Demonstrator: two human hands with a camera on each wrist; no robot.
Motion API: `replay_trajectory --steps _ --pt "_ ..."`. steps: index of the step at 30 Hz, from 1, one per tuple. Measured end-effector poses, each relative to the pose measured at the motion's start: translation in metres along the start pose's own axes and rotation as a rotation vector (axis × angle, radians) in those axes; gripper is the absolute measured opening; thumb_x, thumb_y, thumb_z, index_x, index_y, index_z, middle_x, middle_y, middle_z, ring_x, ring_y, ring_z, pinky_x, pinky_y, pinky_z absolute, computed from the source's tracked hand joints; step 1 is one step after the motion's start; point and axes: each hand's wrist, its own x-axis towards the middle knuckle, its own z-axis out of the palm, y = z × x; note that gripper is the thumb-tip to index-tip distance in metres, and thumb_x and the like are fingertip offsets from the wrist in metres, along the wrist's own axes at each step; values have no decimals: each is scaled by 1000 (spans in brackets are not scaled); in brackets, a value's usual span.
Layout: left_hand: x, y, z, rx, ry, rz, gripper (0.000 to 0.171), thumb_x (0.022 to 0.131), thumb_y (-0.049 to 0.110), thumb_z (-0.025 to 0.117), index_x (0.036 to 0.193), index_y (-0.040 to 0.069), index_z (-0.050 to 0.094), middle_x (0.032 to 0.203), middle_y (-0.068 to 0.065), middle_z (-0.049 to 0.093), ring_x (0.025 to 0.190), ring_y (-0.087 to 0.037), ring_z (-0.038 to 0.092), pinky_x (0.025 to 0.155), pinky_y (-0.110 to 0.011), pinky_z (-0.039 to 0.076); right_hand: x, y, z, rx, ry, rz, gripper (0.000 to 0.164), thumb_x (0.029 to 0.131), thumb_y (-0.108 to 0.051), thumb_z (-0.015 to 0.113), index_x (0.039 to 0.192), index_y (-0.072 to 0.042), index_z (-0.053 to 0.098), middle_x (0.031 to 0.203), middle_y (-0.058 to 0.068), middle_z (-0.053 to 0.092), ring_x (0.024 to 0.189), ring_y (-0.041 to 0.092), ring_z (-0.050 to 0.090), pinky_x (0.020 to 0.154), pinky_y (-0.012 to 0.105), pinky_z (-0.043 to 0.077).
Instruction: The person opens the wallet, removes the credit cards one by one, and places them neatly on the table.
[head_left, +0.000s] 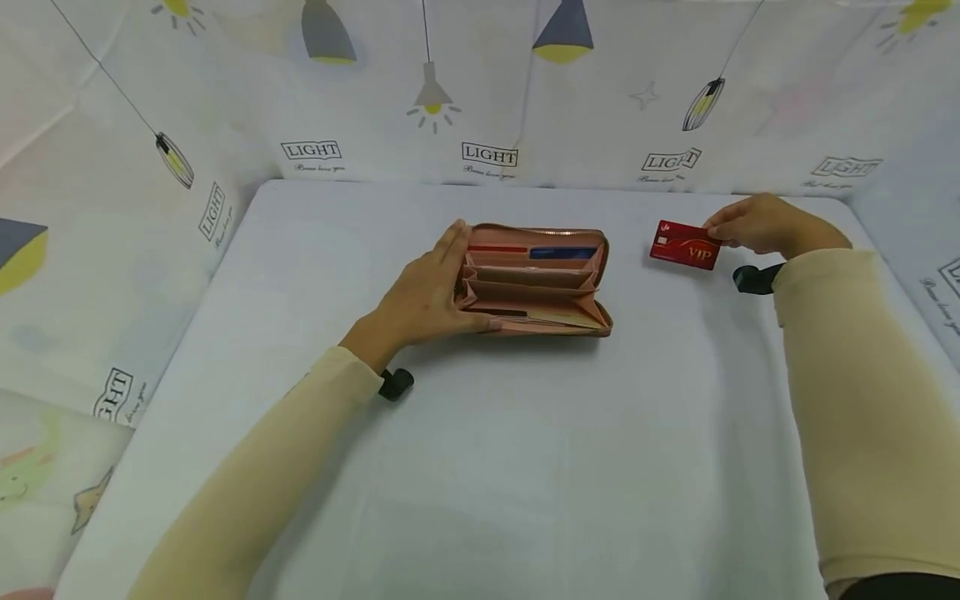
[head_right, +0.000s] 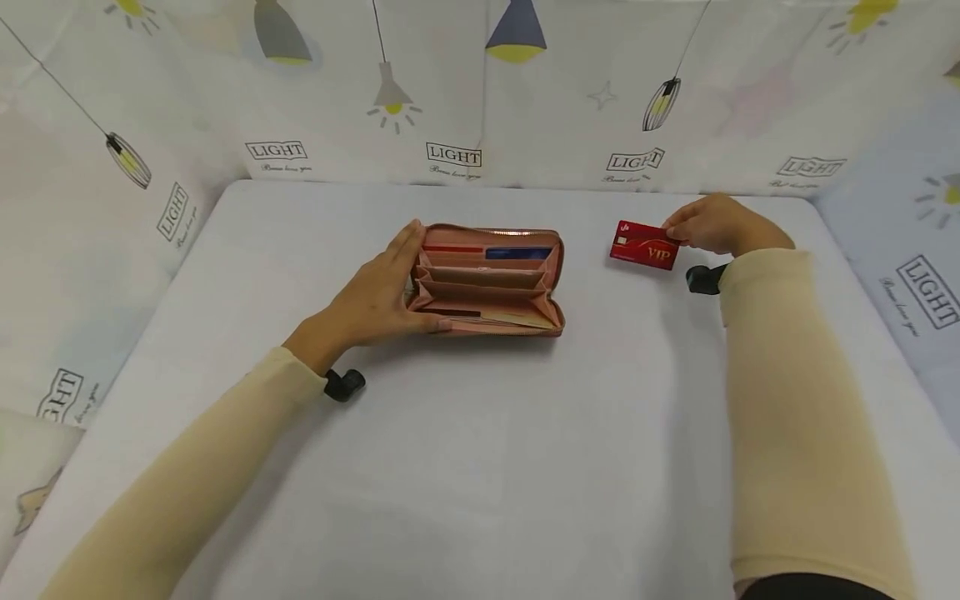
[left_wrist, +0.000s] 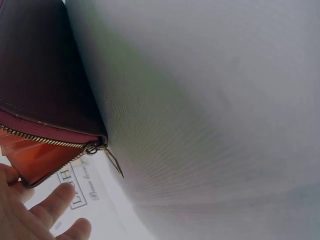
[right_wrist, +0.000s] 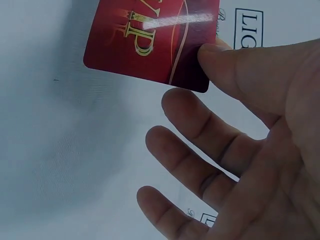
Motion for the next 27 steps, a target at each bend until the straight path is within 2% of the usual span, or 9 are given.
replay_trajectory --steps 3,7,11,16,22,27 --pt "-2 -2 -1 13 3 -3 133 65 90 52 156 17 -11 163 -1 -6 146 -27 20 114 -44 27 7 -1 4 -96 6 -22 56 101 -41 45 141 -1 45 137 33 41 124 52 31 98 68 31" --pt "-2 -2 -1 21 2 -3 132 65 91 51 156 16 -10 163 -2 -6 145 -28 23 114 -45 27 17 2 10 -204 48 -38 51 101 -38 46 137 -2 52 135 34 44 122 52 32 95 70 30" --pt "-1 -2 -1 25 14 10 132 66 90 51 157 12 -5 164 -4 -2 142 -31 30 113 -45 30 28 7 17 -202 92 -36 49 102 -36 47 135 -2 54 134 35 44 122 53 30 96 70 31" --pt "-1 -2 -1 33 30 19 130 68 87 53 157 13 -5 164 -4 -1 138 -29 36 112 -42 31 35 15 28 -168 176 -12 47 101 -37 48 134 -5 57 134 34 41 123 52 25 94 68 33" --pt "-1 -3 2 39 14 16 130 68 88 52 157 12 -6 164 -2 -4 137 -27 37 113 -40 30 38 16 38 -167 232 -1 45 102 -38 47 132 -7 60 135 34 40 123 51 25 92 66 34" --pt "0 -5 2 29 12 14 131 66 90 50 156 15 -10 163 -2 -5 142 -27 29 113 -41 29 37 11 39 -169 255 12 56 100 -46 44 139 -8 52 139 35 36 125 53 24 92 68 35"
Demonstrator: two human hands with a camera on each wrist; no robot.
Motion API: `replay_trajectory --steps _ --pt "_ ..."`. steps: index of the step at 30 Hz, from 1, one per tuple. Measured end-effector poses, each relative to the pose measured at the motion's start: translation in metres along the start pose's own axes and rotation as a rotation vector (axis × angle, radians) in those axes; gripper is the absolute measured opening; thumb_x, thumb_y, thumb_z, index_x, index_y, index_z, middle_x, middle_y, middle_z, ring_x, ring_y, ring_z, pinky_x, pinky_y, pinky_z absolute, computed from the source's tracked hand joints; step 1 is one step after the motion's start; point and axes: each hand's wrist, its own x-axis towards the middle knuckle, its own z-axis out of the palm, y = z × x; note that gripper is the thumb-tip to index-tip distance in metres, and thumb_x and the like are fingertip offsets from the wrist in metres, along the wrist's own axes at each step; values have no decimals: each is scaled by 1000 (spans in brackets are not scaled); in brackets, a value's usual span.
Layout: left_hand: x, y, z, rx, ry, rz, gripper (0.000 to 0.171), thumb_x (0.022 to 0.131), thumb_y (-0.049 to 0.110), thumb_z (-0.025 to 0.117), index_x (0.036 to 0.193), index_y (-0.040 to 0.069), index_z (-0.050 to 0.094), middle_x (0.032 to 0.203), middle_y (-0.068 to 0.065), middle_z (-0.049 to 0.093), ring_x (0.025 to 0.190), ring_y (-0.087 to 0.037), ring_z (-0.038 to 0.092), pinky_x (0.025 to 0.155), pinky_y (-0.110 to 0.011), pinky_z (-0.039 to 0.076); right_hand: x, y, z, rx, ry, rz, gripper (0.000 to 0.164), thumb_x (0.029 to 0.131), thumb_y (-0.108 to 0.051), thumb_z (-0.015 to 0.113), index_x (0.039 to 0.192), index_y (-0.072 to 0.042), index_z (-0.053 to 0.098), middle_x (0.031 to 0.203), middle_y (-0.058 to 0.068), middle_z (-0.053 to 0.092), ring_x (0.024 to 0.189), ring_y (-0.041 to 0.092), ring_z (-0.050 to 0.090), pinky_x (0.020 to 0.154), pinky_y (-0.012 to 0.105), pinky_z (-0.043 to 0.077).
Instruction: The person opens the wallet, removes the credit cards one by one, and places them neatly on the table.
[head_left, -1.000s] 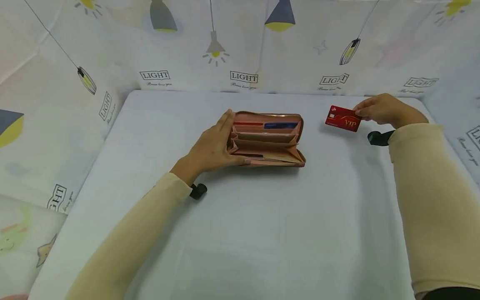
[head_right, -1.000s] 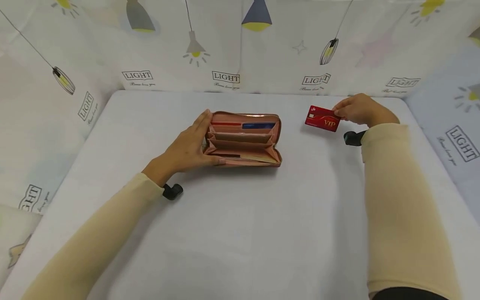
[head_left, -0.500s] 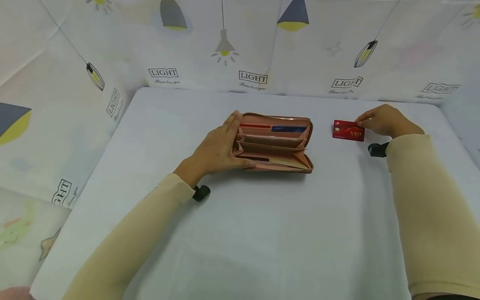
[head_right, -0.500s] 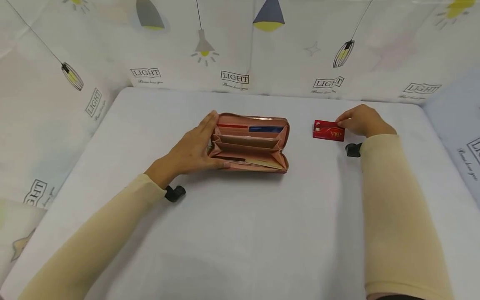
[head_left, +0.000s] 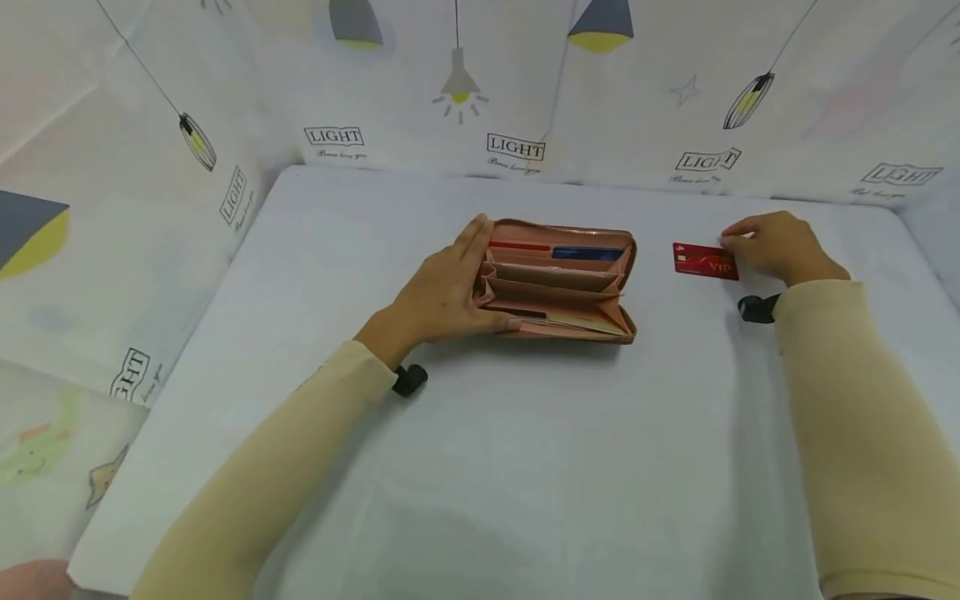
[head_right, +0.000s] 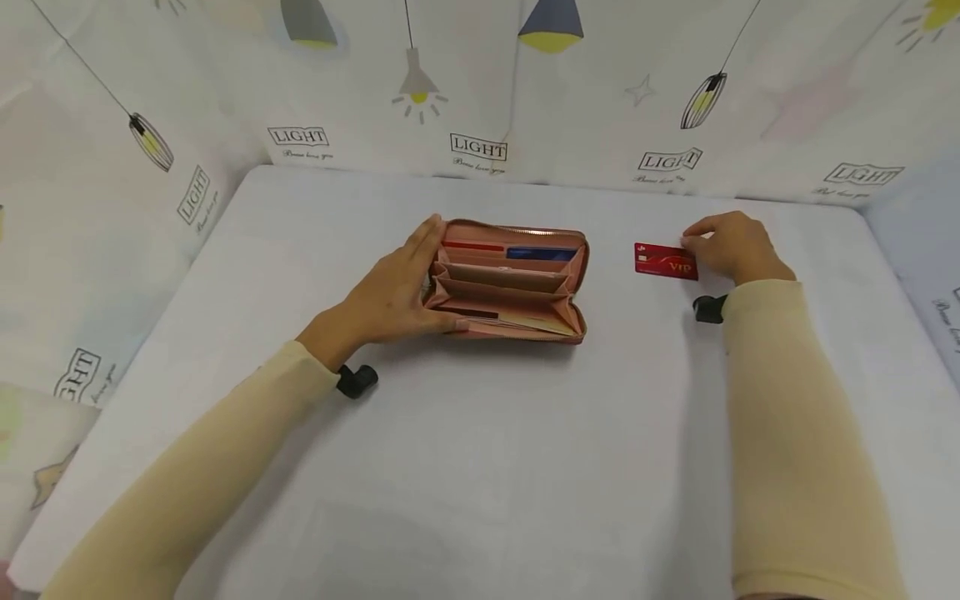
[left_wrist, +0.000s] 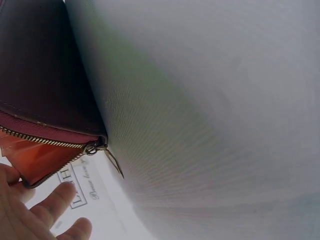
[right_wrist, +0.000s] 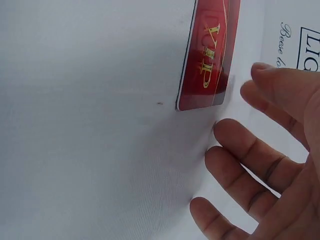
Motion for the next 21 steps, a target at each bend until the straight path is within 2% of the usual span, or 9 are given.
replay_trajectory --steps 6,10,12,16,21 --pt "1 4 -4 -9 -9 9 132 66 91 48 155 16 -14 163 -5 -6 146 -25 20 114 -40 28 -16 -3 -8 35 47 16 66 99 -54 40 147 -9 41 139 35 38 121 55 31 91 70 36" --pt "2 6 -4 -2 -15 10 132 66 91 48 154 16 -16 163 -6 -7 148 -24 15 115 -40 27 -24 -8 -13 67 77 19 69 98 -56 38 151 -12 35 145 34 33 125 57 32 92 71 35" --pt "2 6 -4 -1 -16 4 132 67 91 48 154 16 -15 163 -6 -6 147 -24 18 114 -39 28 -28 -15 -14 74 101 7 69 98 -57 38 152 -13 34 148 33 30 127 57 30 93 71 35" --pt "0 5 -4 -13 -23 -20 132 66 90 50 155 17 -14 163 -4 -7 145 -25 23 113 -39 30 -39 -37 -19 81 168 -66 65 99 -54 39 151 -14 37 153 30 25 130 55 31 94 70 36" --pt "0 6 -2 -19 -26 -25 133 65 91 50 155 16 -14 163 -4 -7 144 -27 26 113 -39 31 -59 -74 -26 106 222 -208 56 100 -47 44 143 -12 49 154 25 28 136 50 28 97 71 33"
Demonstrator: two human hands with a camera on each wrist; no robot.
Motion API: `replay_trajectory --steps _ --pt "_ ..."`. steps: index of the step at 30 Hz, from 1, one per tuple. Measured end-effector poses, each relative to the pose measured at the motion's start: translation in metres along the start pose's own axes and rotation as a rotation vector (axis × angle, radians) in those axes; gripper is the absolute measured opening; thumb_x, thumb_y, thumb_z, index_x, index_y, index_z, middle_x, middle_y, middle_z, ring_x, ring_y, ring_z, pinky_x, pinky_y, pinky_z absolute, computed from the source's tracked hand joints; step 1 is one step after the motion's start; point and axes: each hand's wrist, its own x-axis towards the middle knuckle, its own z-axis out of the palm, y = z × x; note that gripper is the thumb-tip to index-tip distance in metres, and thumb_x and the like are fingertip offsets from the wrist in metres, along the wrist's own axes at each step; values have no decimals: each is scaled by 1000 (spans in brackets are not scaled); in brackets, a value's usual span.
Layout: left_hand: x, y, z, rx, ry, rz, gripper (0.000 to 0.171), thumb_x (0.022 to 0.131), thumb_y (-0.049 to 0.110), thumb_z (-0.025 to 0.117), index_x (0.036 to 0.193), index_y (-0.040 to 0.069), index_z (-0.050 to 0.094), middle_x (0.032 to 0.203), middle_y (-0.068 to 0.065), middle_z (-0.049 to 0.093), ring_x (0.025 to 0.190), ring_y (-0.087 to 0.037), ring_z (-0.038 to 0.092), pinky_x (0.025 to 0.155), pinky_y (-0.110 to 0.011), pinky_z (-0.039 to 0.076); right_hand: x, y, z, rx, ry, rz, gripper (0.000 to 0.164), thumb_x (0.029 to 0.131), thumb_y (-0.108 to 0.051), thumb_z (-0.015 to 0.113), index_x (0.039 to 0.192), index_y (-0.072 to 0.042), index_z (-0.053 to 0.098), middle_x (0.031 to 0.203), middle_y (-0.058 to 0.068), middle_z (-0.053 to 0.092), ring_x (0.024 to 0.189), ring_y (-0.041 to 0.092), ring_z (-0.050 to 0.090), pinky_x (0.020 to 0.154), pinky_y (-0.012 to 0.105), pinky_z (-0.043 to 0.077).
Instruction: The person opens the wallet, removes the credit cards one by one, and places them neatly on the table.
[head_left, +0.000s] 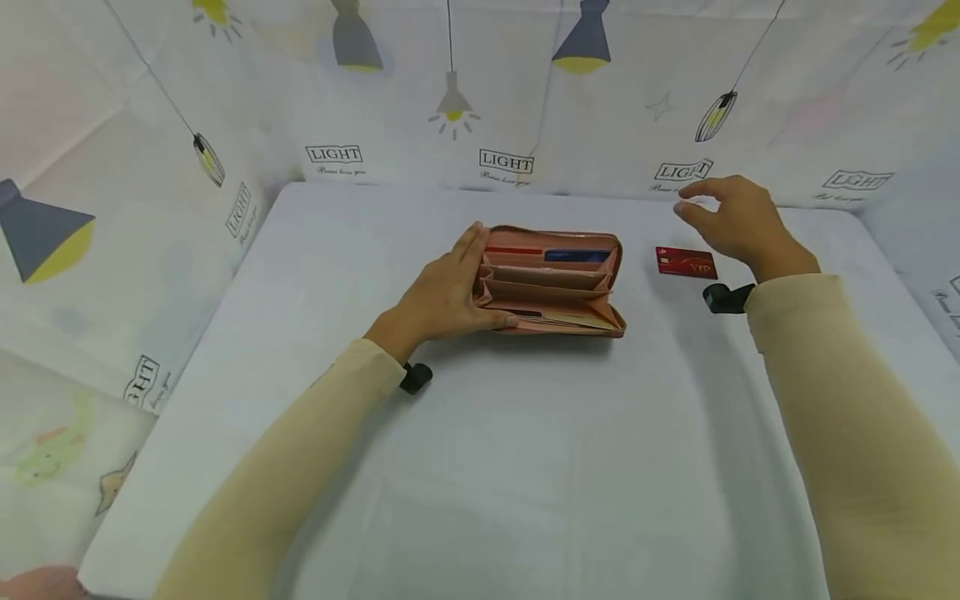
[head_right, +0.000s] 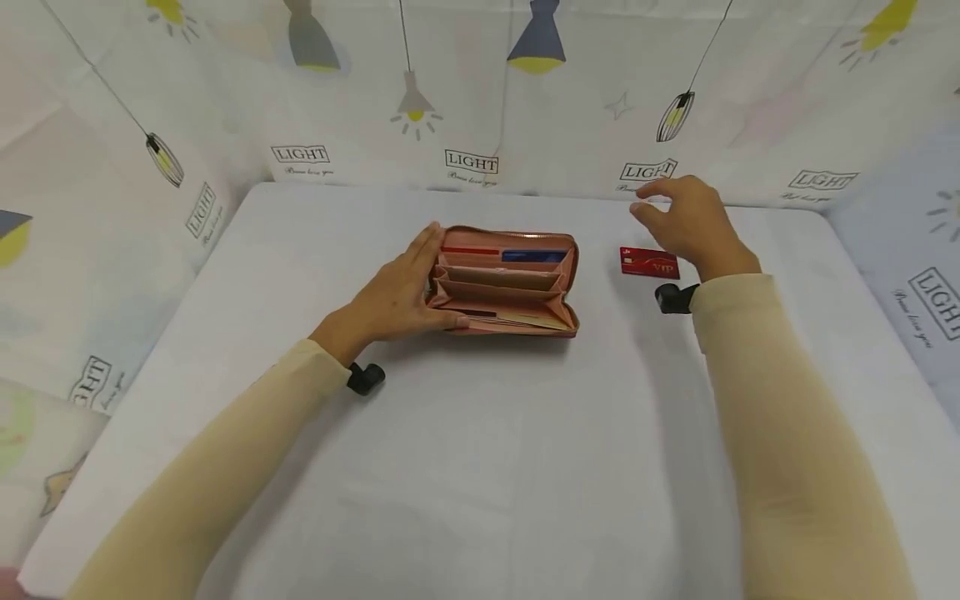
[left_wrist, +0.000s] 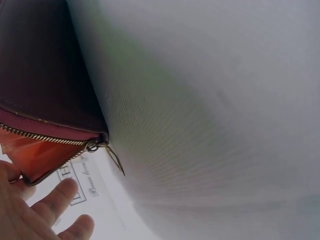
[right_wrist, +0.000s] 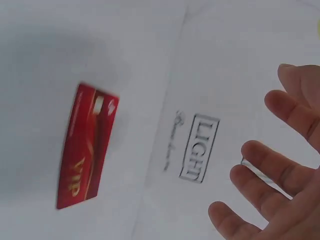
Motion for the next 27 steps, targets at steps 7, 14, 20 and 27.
replay_trajectory --steps 7,14,20,27 --pt "4 -1 6 8 -14 -9 133 65 92 49 156 13 -9 163 -5 -4 138 -28 36 110 -39 34 -8 -61 11 41 -59 -250 41 96 -43 57 115 -9 70 144 18 45 138 41 31 104 67 29" --pt "2 -3 6 4 -25 -23 131 66 92 47 156 15 -9 163 -1 -7 139 -26 33 112 -38 31 -15 -109 41 -51 -227 -416 26 93 -30 65 106 -8 75 139 16 49 129 39 42 104 58 36" --pt "2 -4 6 -23 -2 -11 132 65 91 49 156 17 -10 164 -1 0 124 -19 45 109 -35 34 -10 -126 64 -166 -202 -530 19 92 -21 67 103 -9 77 131 19 55 125 35 47 103 52 40" --pt "4 -2 4 19 24 -2 131 65 93 45 156 15 -8 164 -2 -1 123 -20 47 107 -35 37 -7 -135 71 -206 -156 -559 19 90 -24 68 100 -10 77 118 15 63 115 31 53 97 50 45"
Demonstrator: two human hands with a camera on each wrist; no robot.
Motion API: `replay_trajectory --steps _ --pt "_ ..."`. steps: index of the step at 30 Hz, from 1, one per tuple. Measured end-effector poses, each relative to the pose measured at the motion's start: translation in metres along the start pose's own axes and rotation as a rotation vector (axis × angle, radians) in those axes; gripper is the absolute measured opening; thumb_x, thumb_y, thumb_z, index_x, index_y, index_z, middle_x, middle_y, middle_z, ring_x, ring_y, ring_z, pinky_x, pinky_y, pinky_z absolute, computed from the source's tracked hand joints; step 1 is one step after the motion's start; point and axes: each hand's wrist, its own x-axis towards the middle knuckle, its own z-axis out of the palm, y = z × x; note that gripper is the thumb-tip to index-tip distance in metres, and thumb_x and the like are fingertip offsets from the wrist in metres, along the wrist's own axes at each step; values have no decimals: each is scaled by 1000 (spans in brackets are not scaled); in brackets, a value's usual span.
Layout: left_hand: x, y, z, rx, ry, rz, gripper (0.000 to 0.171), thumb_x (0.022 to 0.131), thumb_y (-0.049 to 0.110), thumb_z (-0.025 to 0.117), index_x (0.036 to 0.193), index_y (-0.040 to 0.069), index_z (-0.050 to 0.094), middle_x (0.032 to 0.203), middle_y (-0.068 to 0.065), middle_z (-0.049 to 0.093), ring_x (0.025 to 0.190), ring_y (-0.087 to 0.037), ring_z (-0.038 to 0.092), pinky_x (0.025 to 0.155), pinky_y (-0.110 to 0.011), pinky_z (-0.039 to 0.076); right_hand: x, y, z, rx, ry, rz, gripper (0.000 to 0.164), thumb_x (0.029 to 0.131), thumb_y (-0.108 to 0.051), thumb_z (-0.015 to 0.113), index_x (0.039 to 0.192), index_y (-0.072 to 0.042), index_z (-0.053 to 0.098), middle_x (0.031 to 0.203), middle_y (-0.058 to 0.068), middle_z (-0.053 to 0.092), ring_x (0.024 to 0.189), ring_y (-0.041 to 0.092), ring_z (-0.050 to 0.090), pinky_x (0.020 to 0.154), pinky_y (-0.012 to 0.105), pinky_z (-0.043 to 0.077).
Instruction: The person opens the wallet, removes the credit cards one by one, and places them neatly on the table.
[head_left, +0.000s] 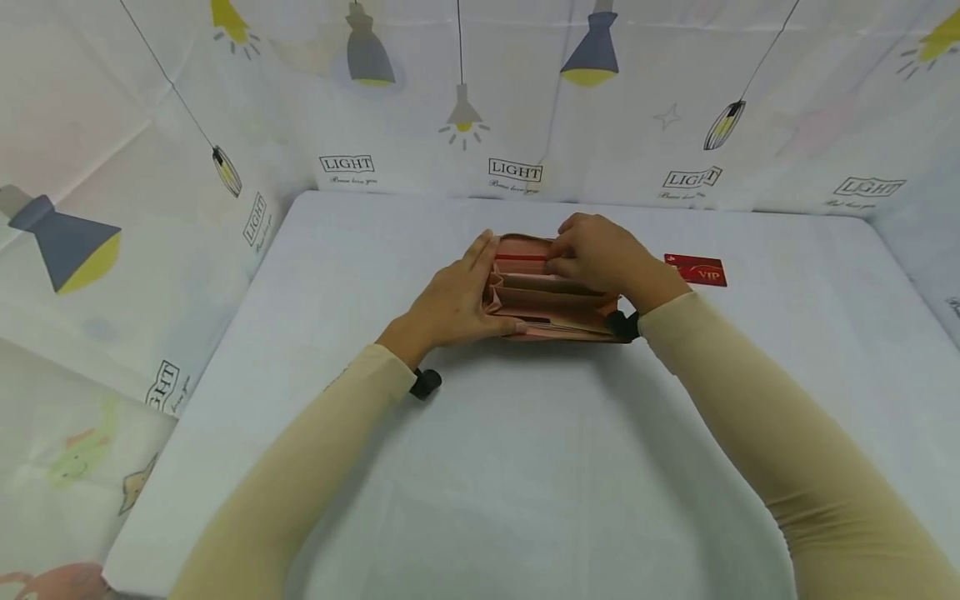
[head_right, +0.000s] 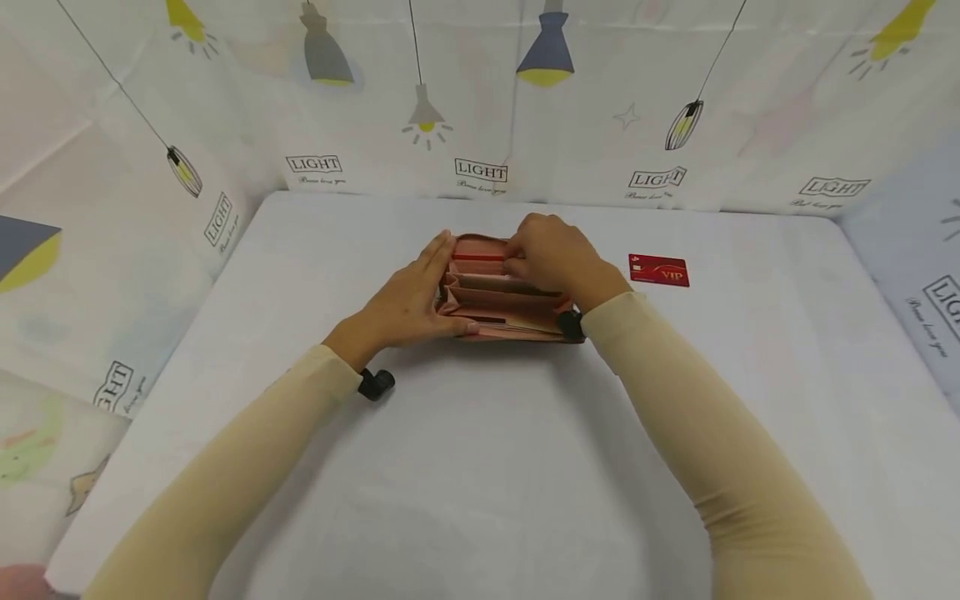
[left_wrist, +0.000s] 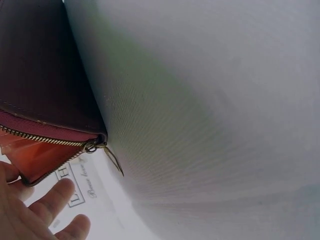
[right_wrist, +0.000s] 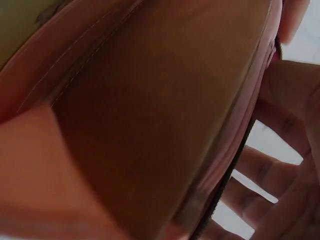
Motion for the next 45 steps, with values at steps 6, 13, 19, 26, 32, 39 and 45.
replay_trajectory --steps 6,13,19,26,32,39,45 --pt "-1 0 0 17 -6 8 131 65 94 45 156 17 -9 163 -1 -6 143 -26 29 111 -40 33 4 -7 -2 -50 19 103 16 91 -21 64 89 -13 78 110 9 65 108 26 54 87 47 49" --pt "-4 -1 0 30 -1 1 132 65 92 47 156 15 -8 163 -2 -5 139 -26 35 110 -39 35 13 -12 2 0 -48 121 17 91 -19 67 99 -8 77 110 9 65 106 25 54 95 46 46" --pt "-3 0 -2 61 -6 20 131 67 90 49 157 12 -5 164 -4 -4 140 -26 33 111 -39 33 14 -13 -2 -43 -43 89 15 91 -15 65 95 -9 78 113 9 63 108 27 55 96 47 45" --pt "-5 0 -2 72 -4 29 133 66 89 52 156 13 -10 163 -4 -4 139 -25 35 112 -38 31 9 -13 0 -96 29 33 16 88 -13 65 93 -12 80 97 8 57 93 26 49 79 44 45" --pt "-8 0 -5 84 3 26 127 67 90 50 155 26 -14 164 -2 -2 135 -28 40 111 -43 31 6 -21 1 -173 65 66 17 89 -15 64 94 -15 80 89 7 53 83 26 48 69 43 43" --pt "-10 2 -8 131 8 47 126 69 89 48 157 16 -3 164 -4 1 130 -26 45 108 -42 34 4 -20 -1 -115 36 56 16 91 -12 64 97 -10 79 87 7 61 80 23 55 74 39 50" --pt "-10 2 -5 114 11 37 130 68 88 52 156 14 -8 164 -2 -2 132 -26 43 109 -39 33 0 -11 -5 -45 69 4 14 91 -13 67 97 -8 78 89 7 65 84 23 58 78 40 49"
